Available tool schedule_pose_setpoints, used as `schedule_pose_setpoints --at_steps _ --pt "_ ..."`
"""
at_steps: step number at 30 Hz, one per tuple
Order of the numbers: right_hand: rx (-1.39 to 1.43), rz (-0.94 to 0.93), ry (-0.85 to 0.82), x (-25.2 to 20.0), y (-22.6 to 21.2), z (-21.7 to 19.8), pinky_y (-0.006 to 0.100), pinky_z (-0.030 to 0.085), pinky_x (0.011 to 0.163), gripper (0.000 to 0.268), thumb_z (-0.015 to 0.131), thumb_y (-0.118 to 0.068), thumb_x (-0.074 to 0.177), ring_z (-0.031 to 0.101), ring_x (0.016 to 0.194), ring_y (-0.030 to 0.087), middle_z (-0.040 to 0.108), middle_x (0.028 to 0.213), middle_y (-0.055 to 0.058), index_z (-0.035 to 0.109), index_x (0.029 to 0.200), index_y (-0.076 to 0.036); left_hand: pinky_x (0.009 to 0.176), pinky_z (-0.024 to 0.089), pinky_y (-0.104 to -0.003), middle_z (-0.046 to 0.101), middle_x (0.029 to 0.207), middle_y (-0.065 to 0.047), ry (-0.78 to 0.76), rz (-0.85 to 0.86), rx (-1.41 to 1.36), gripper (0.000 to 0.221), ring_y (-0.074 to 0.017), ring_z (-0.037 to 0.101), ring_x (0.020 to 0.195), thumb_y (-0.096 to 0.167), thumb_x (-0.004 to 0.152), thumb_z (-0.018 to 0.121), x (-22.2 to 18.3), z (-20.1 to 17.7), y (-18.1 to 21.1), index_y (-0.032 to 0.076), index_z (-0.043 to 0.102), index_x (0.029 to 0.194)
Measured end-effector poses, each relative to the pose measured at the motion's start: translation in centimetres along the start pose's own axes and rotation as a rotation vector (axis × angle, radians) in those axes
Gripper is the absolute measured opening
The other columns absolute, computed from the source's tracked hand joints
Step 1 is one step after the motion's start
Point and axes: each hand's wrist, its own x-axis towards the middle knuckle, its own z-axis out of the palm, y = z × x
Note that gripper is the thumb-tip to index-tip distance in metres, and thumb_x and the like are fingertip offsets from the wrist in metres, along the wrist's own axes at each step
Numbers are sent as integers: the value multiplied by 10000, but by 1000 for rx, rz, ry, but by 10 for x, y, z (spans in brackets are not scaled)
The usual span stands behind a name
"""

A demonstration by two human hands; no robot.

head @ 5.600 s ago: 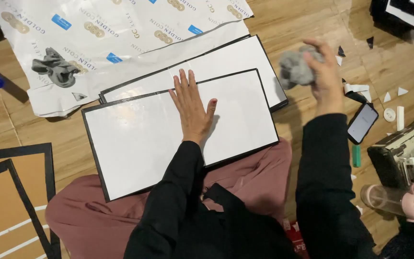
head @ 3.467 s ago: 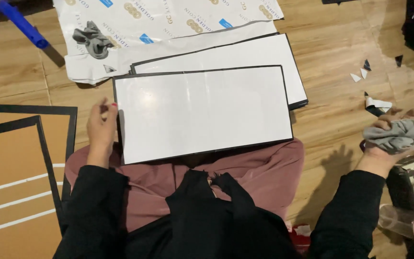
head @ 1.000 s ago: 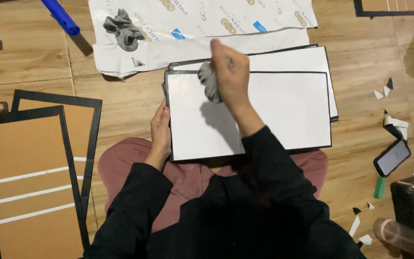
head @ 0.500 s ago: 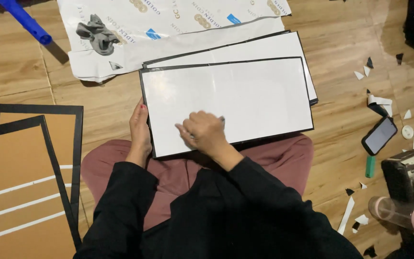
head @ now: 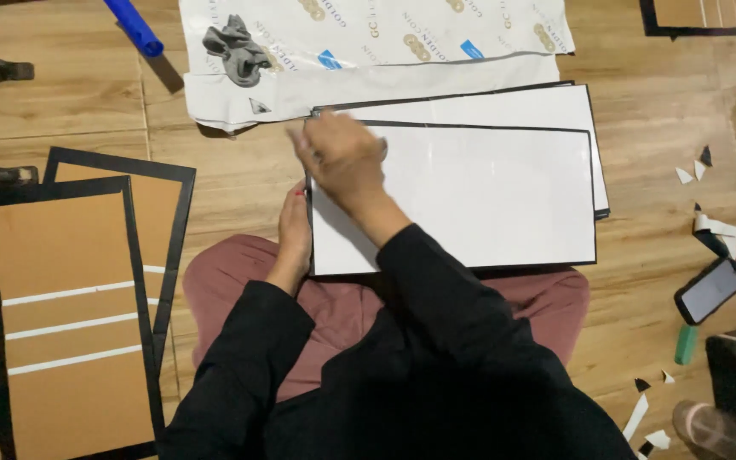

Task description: Wiping down white rectangular panels with a cloth and stacking them on the floor.

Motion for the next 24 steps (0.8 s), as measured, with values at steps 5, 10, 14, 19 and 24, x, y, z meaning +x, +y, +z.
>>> schedule_pose_setpoints --at_steps 5,10,14,19,24 --pt "-244 -219 -314 -28 0 53 302 428 435 182 580 -184 712 546 475 208 460 476 37 532 548 -120 1044 273 -442 414 1299 -226 54 69 -24 407 -320 347 1255 217 973 285 9 5 -24 -3 398 1296" --pt "408 562 -398 -3 33 46 405 404 477 378 468 -317 872 563 499 336 535 482 134 597 640 -49 1035 277 -437 450 1273 -196 21 74 2 396 -315 372 1244 214 986 246 3 3 -7 22 400 1297" --pt "-40 93 -203 -12 15 40 257 400 460 385 433 -347 901 503 468 166 435 475 -7 461 559 -173 1050 256 -453 404 1309 -240 34 30 -29 425 -359 335 1258 242 976 266 3 6 2 -4 375 1305" --pt "108 138 -390 -25 27 40 347 431 505 337 514 -310 862 547 529 265 489 517 92 539 602 -97 1037 286 -436 433 1296 -203 37 -10 -8 467 -311 366 1249 342 983 259 4 6 5 36 383 1314" --pt "660 829 88 -22 56 -37 212 388 705 479 226 -514 914 498 675 85 512 682 -33 533 754 -183 963 351 -514 458 1261 -234 -31 -111 171 648 -408 427 1176 565 875 442 25 5 -7 81 424 1305"
